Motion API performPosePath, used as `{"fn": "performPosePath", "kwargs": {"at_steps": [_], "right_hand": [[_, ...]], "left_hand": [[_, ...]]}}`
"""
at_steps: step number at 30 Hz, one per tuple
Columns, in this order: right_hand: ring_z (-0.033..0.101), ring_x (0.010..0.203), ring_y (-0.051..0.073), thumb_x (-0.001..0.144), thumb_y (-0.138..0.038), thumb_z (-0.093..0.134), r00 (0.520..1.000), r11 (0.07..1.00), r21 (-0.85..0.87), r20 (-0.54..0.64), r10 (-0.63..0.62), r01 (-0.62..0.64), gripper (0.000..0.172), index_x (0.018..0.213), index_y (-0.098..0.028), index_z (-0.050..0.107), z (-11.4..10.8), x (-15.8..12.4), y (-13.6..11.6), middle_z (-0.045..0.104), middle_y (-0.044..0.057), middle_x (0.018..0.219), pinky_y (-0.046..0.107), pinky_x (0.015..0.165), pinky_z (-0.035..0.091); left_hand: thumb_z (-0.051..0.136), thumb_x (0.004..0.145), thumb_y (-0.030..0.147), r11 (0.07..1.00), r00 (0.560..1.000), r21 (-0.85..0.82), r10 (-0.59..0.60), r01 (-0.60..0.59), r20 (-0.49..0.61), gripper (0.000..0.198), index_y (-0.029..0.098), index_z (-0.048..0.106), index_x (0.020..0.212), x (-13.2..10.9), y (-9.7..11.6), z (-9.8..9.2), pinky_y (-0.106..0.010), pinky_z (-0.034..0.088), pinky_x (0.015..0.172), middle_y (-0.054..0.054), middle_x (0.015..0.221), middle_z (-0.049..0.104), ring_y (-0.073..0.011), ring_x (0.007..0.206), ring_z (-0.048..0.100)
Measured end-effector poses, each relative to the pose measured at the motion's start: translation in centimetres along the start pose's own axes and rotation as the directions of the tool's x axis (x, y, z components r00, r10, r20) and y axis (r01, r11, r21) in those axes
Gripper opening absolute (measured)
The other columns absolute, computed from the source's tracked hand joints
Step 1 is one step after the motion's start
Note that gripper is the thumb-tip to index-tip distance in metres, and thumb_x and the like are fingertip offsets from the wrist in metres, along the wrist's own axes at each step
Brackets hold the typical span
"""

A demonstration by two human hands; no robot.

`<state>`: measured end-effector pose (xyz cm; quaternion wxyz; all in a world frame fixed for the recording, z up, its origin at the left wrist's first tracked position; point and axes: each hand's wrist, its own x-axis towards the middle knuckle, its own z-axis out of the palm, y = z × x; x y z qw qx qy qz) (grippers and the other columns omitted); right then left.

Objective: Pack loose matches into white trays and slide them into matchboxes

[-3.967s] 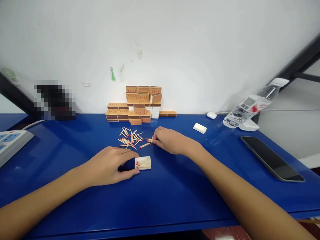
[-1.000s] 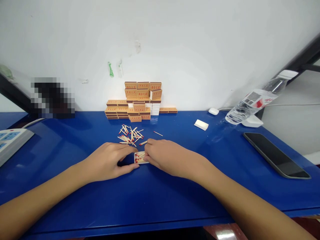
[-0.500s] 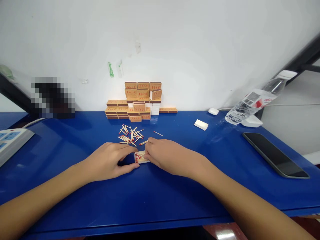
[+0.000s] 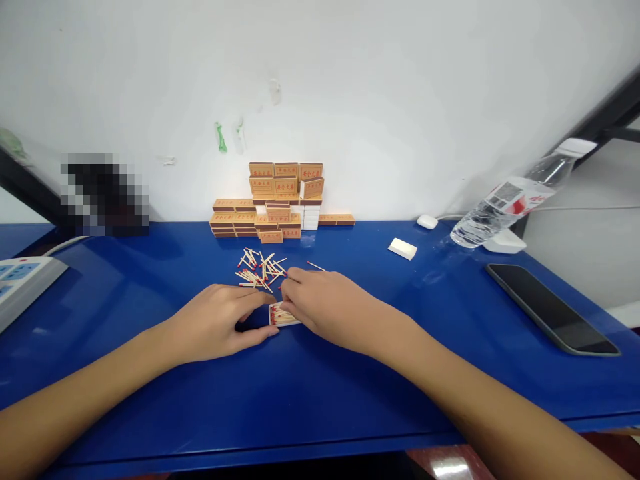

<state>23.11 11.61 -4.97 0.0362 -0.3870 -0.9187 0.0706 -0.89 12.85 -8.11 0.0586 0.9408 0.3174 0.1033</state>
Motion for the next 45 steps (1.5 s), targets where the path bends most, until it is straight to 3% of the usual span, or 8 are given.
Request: {"fn": "performPosePath", "kwargs": {"at_steps": [5, 9, 18, 23, 33, 38, 41, 45], "right_hand": [[0.062, 0.08, 0.018, 0.106, -0.027, 0.054, 0.997, 0.992, 0.123, 0.08, 0.002, -0.012, 0.024, 0.088, -0.018, 0.067, -0.4, -0.6, 0.5, 0.066, 0.005, 0.095, 0.032, 0.072, 0.044], [0.062, 0.08, 0.018, 0.108, -0.027, 0.05, 0.991, 0.99, 0.14, 0.131, 0.01, -0.028, 0.026, 0.09, -0.018, 0.066, -0.5, -0.7, 0.5, 0.066, 0.005, 0.098, 0.032, 0.073, 0.045], [0.061, 0.08, 0.017, 0.109, -0.027, 0.051, 0.998, 0.995, 0.099, 0.066, -0.013, 0.007, 0.024, 0.096, -0.016, 0.068, -0.4, -0.1, 0.4, 0.064, 0.006, 0.101, 0.031, 0.072, 0.042], [0.058, 0.077, 0.016, 0.105, -0.031, 0.057, 1.0, 0.985, 0.169, -0.001, 0.015, -0.015, 0.021, 0.093, -0.018, 0.069, -0.1, -0.2, 0.6, 0.064, 0.004, 0.095, 0.03, 0.069, 0.04], [0.06, 0.08, 0.017, 0.104, -0.031, 0.059, 0.998, 0.964, 0.262, 0.056, 0.021, -0.035, 0.022, 0.09, -0.019, 0.07, 0.3, -0.2, 0.7, 0.067, 0.003, 0.092, 0.03, 0.071, 0.04], [0.059, 0.08, 0.017, 0.099, -0.023, 0.065, 0.998, 0.975, 0.215, 0.004, 0.057, -0.056, 0.009, 0.091, -0.02, 0.068, 0.1, -0.1, 1.0, 0.067, 0.003, 0.092, 0.029, 0.071, 0.038], [0.057, 0.076, 0.016, 0.1, -0.026, 0.063, 0.993, 0.982, 0.173, -0.069, 0.095, -0.082, 0.012, 0.09, -0.019, 0.067, -0.5, 0.0, 1.7, 0.066, 0.002, 0.087, 0.029, 0.068, 0.036], [0.055, 0.071, 0.016, 0.101, -0.03, 0.059, 0.951, 0.965, 0.08, -0.164, 0.262, -0.251, 0.017, 0.093, -0.019, 0.068, -1.2, 0.0, 3.7, 0.067, 0.003, 0.085, 0.03, 0.066, 0.034]], "left_hand": [[0.065, 0.099, 0.046, 1.0, 1.0, -0.009, 0.012, -0.013, -0.021, 0.03, 0.02, 0.068, 0.114, 0.0, -0.1, 0.1, -0.033, 0.046, 0.063, -0.002, 0.095, 0.077, -0.0231, 0.079, 0.073], [0.065, 0.098, 0.046, 1.0, 1.0, 0.002, 0.011, -0.011, -0.023, 0.032, 0.02, 0.068, 0.115, 0.0, 0.0, 0.2, -0.033, 0.046, 0.063, -0.003, 0.093, 0.077, -0.0228, 0.077, 0.072], [0.064, 0.099, 0.046, 1.0, 1.0, 0.001, -0.019, 0.019, 0.025, 0.027, 0.019, 0.068, 0.103, 0.2, 0.1, -0.2, -0.032, 0.042, 0.059, -0.003, 0.087, 0.075, -0.0212, 0.069, 0.068], [0.065, 0.099, 0.046, 1.0, 1.0, -0.003, -0.021, 0.021, 0.019, 0.028, 0.02, 0.068, 0.108, 0.1, 0.2, -0.2, -0.032, 0.045, 0.061, -0.003, 0.09, 0.077, -0.0224, 0.074, 0.071], [0.064, 0.099, 0.045, 1.0, 1.0, -0.013, 0.004, -0.004, 0.0, 0.028, 0.019, 0.068, 0.107, 0.2, 0.2, -0.1, -0.032, 0.047, 0.061, -0.004, 0.089, 0.076, -0.0231, 0.075, 0.072], [0.064, 0.099, 0.045, 1.0, 1.0, -0.008, -0.004, 0.004, 0.012, 0.028, 0.019, 0.069, 0.108, 0.1, 0.2, -0.1, -0.032, 0.046, 0.06, -0.003, 0.088, 0.076, -0.0221, 0.071, 0.07], [0.065, 0.099, 0.045, 1.0, 1.0, -0.014, 0.007, -0.007, -0.005, 0.031, 0.019, 0.069, 0.115, 0.1, 0.1, 0.0, -0.033, 0.049, 0.062, -0.003, 0.092, 0.077, -0.0221, 0.074, 0.072], [0.066, 0.098, 0.045, 1.0, 0.999, -0.012, 0.018, -0.019, -0.028, 0.032, 0.019, 0.069, 0.118, 0.0, 0.0, 0.2, -0.034, 0.05, 0.065, -0.003, 0.096, 0.078, -0.0233, 0.079, 0.074]]}}
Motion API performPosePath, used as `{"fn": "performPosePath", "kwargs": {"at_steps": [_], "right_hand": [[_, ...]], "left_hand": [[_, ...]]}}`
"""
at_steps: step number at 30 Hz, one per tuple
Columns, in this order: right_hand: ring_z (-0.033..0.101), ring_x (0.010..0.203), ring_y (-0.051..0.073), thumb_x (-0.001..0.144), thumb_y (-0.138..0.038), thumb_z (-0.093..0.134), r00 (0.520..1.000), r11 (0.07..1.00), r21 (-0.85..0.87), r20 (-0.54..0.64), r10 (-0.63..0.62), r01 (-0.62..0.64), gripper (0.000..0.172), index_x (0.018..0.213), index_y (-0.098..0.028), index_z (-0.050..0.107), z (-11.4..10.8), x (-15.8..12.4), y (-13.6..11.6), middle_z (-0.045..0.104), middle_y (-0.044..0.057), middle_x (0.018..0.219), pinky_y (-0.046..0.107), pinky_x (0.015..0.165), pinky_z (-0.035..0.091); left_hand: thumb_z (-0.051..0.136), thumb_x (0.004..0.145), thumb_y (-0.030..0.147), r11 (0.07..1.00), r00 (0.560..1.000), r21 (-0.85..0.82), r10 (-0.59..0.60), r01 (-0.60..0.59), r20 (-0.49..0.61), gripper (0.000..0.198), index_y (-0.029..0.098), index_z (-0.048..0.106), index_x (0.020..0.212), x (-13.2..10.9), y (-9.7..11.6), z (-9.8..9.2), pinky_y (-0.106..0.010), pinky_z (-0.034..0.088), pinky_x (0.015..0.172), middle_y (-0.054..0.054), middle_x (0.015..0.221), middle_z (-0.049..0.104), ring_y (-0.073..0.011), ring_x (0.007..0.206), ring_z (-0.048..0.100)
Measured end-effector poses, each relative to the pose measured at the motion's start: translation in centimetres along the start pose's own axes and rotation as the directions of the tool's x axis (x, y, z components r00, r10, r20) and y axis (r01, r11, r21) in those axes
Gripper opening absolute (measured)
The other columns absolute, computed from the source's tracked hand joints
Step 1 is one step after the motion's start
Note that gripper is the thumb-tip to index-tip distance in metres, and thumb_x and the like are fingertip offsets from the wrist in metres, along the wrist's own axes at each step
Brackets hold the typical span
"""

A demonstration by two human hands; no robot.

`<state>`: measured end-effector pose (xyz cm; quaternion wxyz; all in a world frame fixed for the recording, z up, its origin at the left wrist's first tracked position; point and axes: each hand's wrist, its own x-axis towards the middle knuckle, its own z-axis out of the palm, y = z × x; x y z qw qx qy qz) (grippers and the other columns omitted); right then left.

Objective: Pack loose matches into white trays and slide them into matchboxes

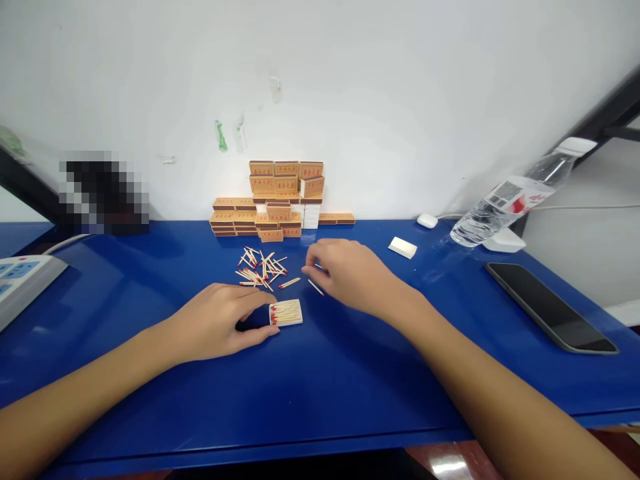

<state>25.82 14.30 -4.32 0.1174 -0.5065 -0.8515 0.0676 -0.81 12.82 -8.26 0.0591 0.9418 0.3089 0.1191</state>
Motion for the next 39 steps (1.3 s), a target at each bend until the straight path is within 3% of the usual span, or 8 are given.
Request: {"fn": "performPosePath", "kwargs": {"at_steps": [7, 15, 20, 24, 29, 31, 34, 39], "right_hand": [[0.056, 0.072, 0.017, 0.095, -0.041, 0.066, 0.986, 0.999, 0.026, 0.163, 0.039, -0.044, 0.025, 0.085, -0.019, 0.069, 1.1, 0.4, 2.0, 0.068, 0.003, 0.084, 0.03, 0.066, 0.036], [0.055, 0.066, 0.016, 0.099, -0.037, 0.056, 0.973, 0.981, 0.143, 0.205, 0.103, -0.134, 0.025, 0.084, -0.019, 0.066, 1.3, 0.1, -0.1, 0.068, 0.003, 0.079, 0.03, 0.061, 0.038], [0.052, 0.062, 0.013, 0.095, -0.034, 0.056, 0.963, 0.894, 0.388, 0.228, 0.14, -0.222, 0.028, 0.071, -0.02, 0.058, 1.4, -0.3, -2.8, 0.062, -0.002, 0.068, 0.028, 0.056, 0.037], [0.048, 0.057, 0.012, 0.091, -0.029, 0.058, 0.952, 0.899, 0.349, 0.248, 0.181, -0.263, 0.027, 0.066, -0.021, 0.055, 2.2, -0.9, -4.8, 0.06, -0.003, 0.063, 0.028, 0.053, 0.033], [0.048, 0.061, 0.013, 0.096, -0.026, 0.057, 0.991, 0.964, 0.257, 0.125, 0.04, -0.071, 0.025, 0.071, -0.02, 0.058, 1.9, -1.0, -4.2, 0.06, -0.001, 0.068, 0.029, 0.059, 0.033], [0.051, 0.067, 0.013, 0.096, -0.021, 0.058, 0.993, 0.954, 0.29, 0.072, -0.097, 0.072, 0.011, 0.088, -0.019, 0.066, 1.6, -0.8, -3.3, 0.061, 0.0, 0.079, 0.027, 0.063, 0.037], [0.055, 0.077, 0.013, 0.097, -0.014, 0.057, 0.958, 0.906, 0.361, 0.094, -0.272, 0.222, 0.021, 0.113, -0.022, 0.068, 1.2, -0.6, -2.5, 0.059, 0.002, 0.096, 0.026, 0.07, 0.042], [0.057, 0.086, 0.016, 0.099, -0.014, 0.059, 0.942, 0.915, 0.321, 0.146, -0.303, 0.245, 0.02, 0.114, -0.021, 0.07, 1.2, -0.6, -2.5, 0.057, 0.004, 0.103, 0.028, 0.075, 0.044]], "left_hand": [[0.067, 0.098, 0.048, 1.0, 1.0, -0.003, 0.0, 0.0, -0.006, 0.031, 0.02, 0.069, 0.112, 0.0, 0.1, -0.2, -0.032, 0.046, 0.064, -0.002, 0.091, 0.077, -0.0221, 0.075, 0.072], [0.066, 0.091, 0.07, 0.999, 1.0, -0.053, 0.014, -0.013, 0.028, 0.051, 0.02, 0.067, 0.086, 0.1, 0.2, -0.4, -0.029, 0.039, 0.06, 0.001, 0.077, 0.069, -0.0167, 0.066, 0.065], [0.063, 0.097, 0.064, 0.996, 0.999, -0.069, 0.047, -0.047, -0.005, 0.048, 0.019, 0.067, 0.082, 0.0, 0.2, 0.0, -0.029, 0.038, 0.06, 0.0, 0.074, 0.068, -0.0151, 0.064, 0.062], [0.066, 0.097, 0.059, 0.996, 0.999, -0.075, 0.046, -0.046, -0.005, 0.043, 0.018, 0.069, 0.083, 0.0, 0.2, 0.1, -0.029, 0.039, 0.06, 0.0, 0.073, 0.068, -0.016, 0.065, 0.063], [0.068, 0.094, 0.061, 0.997, 1.0, -0.08, 0.014, -0.016, -0.017, 0.043, 0.019, 0.068, 0.084, 0.1, 0.5, -0.1, -0.03, 0.041, 0.06, 0.0, 0.074, 0.069, -0.0172, 0.066, 0.065], [0.07, 0.092, 0.062, 0.997, 0.999, -0.079, -0.019, 0.015, -0.046, 0.043, 0.019, 0.069, 0.087, 0.1, 0.6, -0.2, -0.03, 0.042, 0.06, 0.0, 0.075, 0.071, -0.0173, 0.064, 0.065], [0.072, 0.089, 0.063, 0.997, 0.997, -0.073, -0.041, 0.037, -0.065, 0.044, 0.019, 0.072, 0.092, 0.1, 0.6, -0.2, -0.031, 0.043, 0.06, -0.001, 0.078, 0.073, -0.0181, 0.064, 0.066], [0.075, 0.088, 0.057, 0.996, 0.997, -0.083, -0.044, 0.039, -0.067, 0.037, 0.02, 0.075, 0.096, 0.2, 0.7, -0.1, -0.033, 0.049, 0.065, -0.001, 0.083, 0.077, -0.0208, 0.071, 0.072]]}}
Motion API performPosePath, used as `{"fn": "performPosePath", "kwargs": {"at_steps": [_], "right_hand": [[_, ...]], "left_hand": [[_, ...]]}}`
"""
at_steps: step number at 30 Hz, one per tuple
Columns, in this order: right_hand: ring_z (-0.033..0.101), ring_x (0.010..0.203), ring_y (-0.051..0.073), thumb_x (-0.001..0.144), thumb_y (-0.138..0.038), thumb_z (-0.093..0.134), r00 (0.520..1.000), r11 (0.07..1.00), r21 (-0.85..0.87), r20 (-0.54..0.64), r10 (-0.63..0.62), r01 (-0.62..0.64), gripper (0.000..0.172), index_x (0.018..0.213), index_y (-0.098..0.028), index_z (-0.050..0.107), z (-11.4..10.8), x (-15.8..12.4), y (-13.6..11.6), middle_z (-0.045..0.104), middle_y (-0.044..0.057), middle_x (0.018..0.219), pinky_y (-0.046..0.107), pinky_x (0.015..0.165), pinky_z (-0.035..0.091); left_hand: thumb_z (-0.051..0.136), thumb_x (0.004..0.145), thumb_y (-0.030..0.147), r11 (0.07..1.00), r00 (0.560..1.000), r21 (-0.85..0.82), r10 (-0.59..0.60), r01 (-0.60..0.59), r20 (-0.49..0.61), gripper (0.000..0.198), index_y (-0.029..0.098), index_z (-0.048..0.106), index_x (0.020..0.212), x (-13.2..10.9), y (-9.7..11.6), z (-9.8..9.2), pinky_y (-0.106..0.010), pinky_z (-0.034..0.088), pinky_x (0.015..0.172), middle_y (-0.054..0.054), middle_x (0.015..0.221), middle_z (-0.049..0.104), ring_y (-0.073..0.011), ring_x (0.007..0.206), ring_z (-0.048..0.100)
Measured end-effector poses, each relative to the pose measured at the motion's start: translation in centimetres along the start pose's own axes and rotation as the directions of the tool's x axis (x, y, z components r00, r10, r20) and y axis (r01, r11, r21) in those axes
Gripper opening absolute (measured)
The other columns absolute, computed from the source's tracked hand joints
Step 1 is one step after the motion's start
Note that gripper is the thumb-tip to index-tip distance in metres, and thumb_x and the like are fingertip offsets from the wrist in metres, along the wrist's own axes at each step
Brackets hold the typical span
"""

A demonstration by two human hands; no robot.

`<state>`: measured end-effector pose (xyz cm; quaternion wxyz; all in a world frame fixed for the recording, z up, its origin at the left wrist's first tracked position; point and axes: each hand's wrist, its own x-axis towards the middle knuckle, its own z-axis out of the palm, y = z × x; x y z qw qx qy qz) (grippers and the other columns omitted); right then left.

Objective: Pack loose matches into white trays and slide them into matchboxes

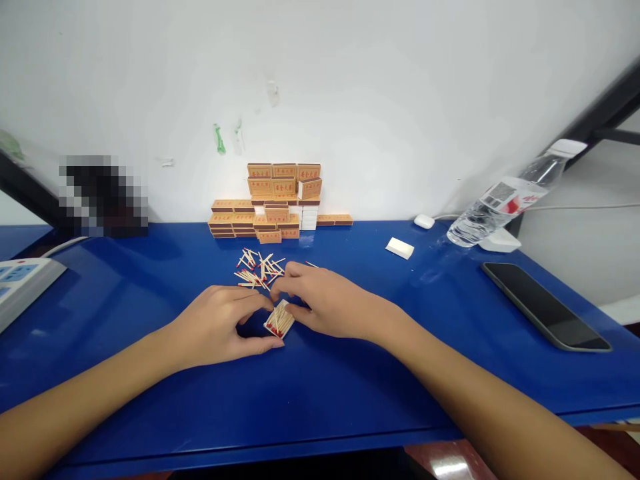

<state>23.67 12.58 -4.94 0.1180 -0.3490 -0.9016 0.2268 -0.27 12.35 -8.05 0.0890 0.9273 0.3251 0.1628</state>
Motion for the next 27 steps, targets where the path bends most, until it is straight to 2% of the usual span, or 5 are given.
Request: {"fn": "performPosePath", "kwargs": {"at_steps": [6, 14, 20, 23, 27], "right_hand": [[0.056, 0.083, 0.016, 0.098, -0.015, 0.059, 1.0, 1.0, -0.026, -0.003, 0.004, -0.005, 0.019, 0.111, -0.021, 0.071, -0.1, -0.1, -0.1, 0.058, 0.003, 0.1, 0.03, 0.075, 0.044], [0.054, 0.072, 0.013, 0.088, -0.011, 0.062, 0.999, 0.998, -0.067, -0.041, 0.011, -0.014, 0.01, 0.089, -0.018, 0.069, -0.6, -0.4, -0.1, 0.06, 0.002, 0.091, 0.027, 0.068, 0.04], [0.055, 0.076, 0.015, 0.094, -0.015, 0.062, 0.975, 0.986, -0.12, -0.204, 0.089, -0.115, 0.013, 0.104, -0.019, 0.07, 0.3, 0.3, 2.2, 0.059, 0.003, 0.092, 0.029, 0.069, 0.042], [0.057, 0.085, 0.018, 0.1, -0.023, 0.062, 0.977, 0.989, -0.095, -0.191, 0.096, -0.116, 0.011, 0.107, -0.019, 0.07, 0.9, 0.8, 3.7, 0.06, 0.006, 0.099, 0.031, 0.076, 0.045], [0.058, 0.092, 0.02, 0.103, -0.021, 0.058, 0.985, 0.986, -0.099, -0.121, 0.12, -0.132, 0.011, 0.097, -0.017, 0.066, 1.2, 1.2, 4.4, 0.061, 0.008, 0.101, 0.033, 0.083, 0.047]], "left_hand": [[0.074, 0.087, 0.045, 1.0, 1.0, -0.015, -0.007, 0.007, -0.025, 0.025, 0.02, 0.074, 0.091, 0.0, 0.3, 0.0, -0.032, 0.049, 0.062, -0.001, 0.082, 0.077, -0.0196, 0.069, 0.071], [0.071, 0.087, 0.039, 1.0, 1.0, 0.01, -0.012, 0.013, -0.02, 0.02, 0.019, 0.074, 0.09, 0.0, 0.1, 0.1, -0.031, 0.043, 0.056, 0.0, 0.075, 0.073, -0.0173, 0.061, 0.065], [0.069, 0.089, 0.038, 0.999, 0.999, 0.015, 0.043, -0.042, -0.02, 0.024, 0.02, 0.076, 0.102, -0.2, -0.1, 0.2, -0.033, 0.05, 0.064, 0.0, 0.084, 0.078, -0.02, 0.071, 0.072], [0.067, 0.091, 0.037, 0.998, 0.998, 0.016, 0.059, -0.059, 0.01, 0.025, 0.019, 0.076, 0.106, -0.2, -0.1, 0.2, -0.033, 0.052, 0.067, 0.0, 0.088, 0.079, -0.0206, 0.074, 0.073], [0.066, 0.092, 0.039, 0.998, 0.998, 0.021, 0.053, -0.054, 0.032, 0.026, 0.02, 0.076, 0.106, -0.2, -0.2, 0.1, -0.034, 0.051, 0.066, 0.0, 0.088, 0.078, -0.0208, 0.074, 0.073]]}}
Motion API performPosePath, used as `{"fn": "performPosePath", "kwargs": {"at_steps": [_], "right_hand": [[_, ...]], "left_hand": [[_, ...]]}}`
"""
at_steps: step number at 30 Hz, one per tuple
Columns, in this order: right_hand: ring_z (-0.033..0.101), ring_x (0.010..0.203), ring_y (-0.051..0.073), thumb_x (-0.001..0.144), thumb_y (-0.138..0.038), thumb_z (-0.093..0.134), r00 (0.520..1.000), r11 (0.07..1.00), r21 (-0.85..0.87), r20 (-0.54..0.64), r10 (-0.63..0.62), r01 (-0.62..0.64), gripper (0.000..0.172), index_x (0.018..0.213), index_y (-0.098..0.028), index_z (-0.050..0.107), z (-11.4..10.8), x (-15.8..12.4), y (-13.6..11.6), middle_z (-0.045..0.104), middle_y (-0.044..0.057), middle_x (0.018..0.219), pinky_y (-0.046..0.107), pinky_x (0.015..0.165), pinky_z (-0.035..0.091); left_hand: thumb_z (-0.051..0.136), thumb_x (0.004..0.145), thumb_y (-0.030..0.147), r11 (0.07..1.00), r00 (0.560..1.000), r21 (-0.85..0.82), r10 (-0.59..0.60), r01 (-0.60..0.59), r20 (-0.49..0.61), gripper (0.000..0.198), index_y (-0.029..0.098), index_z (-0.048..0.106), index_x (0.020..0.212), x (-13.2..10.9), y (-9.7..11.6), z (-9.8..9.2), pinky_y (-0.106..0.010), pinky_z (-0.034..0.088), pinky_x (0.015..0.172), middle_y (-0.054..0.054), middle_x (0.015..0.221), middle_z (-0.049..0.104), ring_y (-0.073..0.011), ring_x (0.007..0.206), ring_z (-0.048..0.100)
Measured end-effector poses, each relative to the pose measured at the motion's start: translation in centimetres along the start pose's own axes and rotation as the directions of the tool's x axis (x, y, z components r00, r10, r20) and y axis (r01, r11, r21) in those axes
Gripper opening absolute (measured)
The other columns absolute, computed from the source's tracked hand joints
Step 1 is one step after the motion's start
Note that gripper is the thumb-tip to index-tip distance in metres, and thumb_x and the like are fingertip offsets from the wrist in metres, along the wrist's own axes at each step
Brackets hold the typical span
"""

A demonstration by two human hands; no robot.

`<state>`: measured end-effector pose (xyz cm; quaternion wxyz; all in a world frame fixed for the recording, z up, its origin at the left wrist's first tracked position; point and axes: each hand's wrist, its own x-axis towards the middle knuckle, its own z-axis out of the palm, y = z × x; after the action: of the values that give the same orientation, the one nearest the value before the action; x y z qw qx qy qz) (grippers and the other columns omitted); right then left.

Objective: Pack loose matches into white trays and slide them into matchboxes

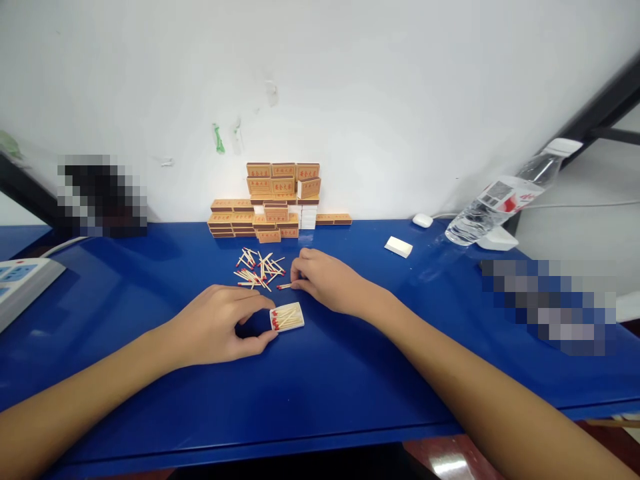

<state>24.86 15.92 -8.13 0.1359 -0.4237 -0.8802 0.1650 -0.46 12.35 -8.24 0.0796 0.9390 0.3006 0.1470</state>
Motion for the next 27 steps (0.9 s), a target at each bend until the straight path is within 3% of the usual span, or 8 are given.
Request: {"fn": "performPosePath", "kwargs": {"at_steps": [8, 14, 18, 21, 24, 27], "right_hand": [[0.06, 0.09, 0.02, 0.108, -0.028, 0.049, 0.999, 1.0, 0.027, 0.05, 0.004, -0.005, 0.018, 0.099, -0.019, 0.061, -2.1, -1.6, -2.3, 0.062, 0.007, 0.104, 0.033, 0.081, 0.046], [0.062, 0.088, 0.021, 0.107, -0.022, 0.049, 0.99, 0.995, -0.076, 0.132, -0.057, 0.067, 0.018, 0.1, -0.017, 0.065, -1.3, -2.4, -4.5, 0.064, 0.008, 0.104, 0.034, 0.081, 0.046], [0.062, 0.085, 0.019, 0.105, -0.025, 0.052, 0.996, 0.996, -0.088, -0.085, -0.025, 0.018, 0.016, 0.104, -0.019, 0.067, -2.7, -2.0, -2.3, 0.067, 0.007, 0.103, 0.032, 0.075, 0.045], [0.061, 0.08, 0.02, 0.098, -0.022, 0.057, 0.959, 0.968, -0.181, -0.257, 0.121, -0.171, 0.013, 0.095, -0.019, 0.069, -4.0, -1.6, 1.0, 0.067, 0.006, 0.092, 0.032, 0.071, 0.042], [0.061, 0.077, 0.021, 0.093, -0.032, 0.066, 0.945, 0.947, -0.149, -0.209, 0.252, -0.286, 0.015, 0.09, -0.019, 0.072, -4.0, -1.2, 3.5, 0.069, 0.006, 0.088, 0.033, 0.07, 0.042], [0.061, 0.078, 0.021, 0.092, -0.037, 0.068, 0.957, 0.957, -0.097, -0.124, 0.26, -0.273, 0.018, 0.092, -0.02, 0.072, -2.8, -0.7, 4.1, 0.069, 0.006, 0.089, 0.033, 0.069, 0.043]], "left_hand": [[0.068, 0.09, 0.038, 0.998, 0.997, 0.023, -0.065, 0.066, -0.038, 0.023, 0.02, 0.076, 0.102, 0.2, -0.1, -0.3, -0.031, 0.046, 0.062, -0.001, 0.081, 0.075, -0.0186, 0.065, 0.067], [0.068, 0.09, 0.039, 0.995, 0.995, 0.039, -0.093, 0.093, -0.02, 0.022, 0.019, 0.074, 0.096, 0.2, -0.2, -0.3, -0.031, 0.041, 0.058, -0.001, 0.076, 0.072, -0.0178, 0.062, 0.064], [0.069, 0.09, 0.038, 0.997, 0.997, 0.013, -0.07, 0.071, -0.039, 0.024, 0.019, 0.075, 0.104, 0.2, -0.3, -0.2, -0.031, 0.044, 0.06, 0.0, 0.077, 0.073, -0.0176, 0.063, 0.065], [0.07, 0.089, 0.036, 1.0, 0.999, -0.005, -0.029, 0.029, -0.045, 0.024, 0.019, 0.076, 0.105, 0.1, -0.3, -0.2, -0.031, 0.047, 0.062, 0.0, 0.08, 0.075, -0.0174, 0.064, 0.067], [0.07, 0.089, 0.037, 1.0, 0.998, 0.008, -0.008, 0.008, -0.058, 0.026, 0.019, 0.075, 0.107, 0.1, -0.3, -0.2, -0.031, 0.048, 0.062, -0.001, 0.083, 0.077, -0.0181, 0.065, 0.068], [0.07, 0.09, 0.038, 1.0, 0.998, 0.014, -0.021, 0.022, -0.051, 0.027, 0.019, 0.075, 0.108, 0.1, -0.3, -0.1, -0.032, 0.049, 0.063, -0.001, 0.085, 0.077, -0.0183, 0.066, 0.068]]}}
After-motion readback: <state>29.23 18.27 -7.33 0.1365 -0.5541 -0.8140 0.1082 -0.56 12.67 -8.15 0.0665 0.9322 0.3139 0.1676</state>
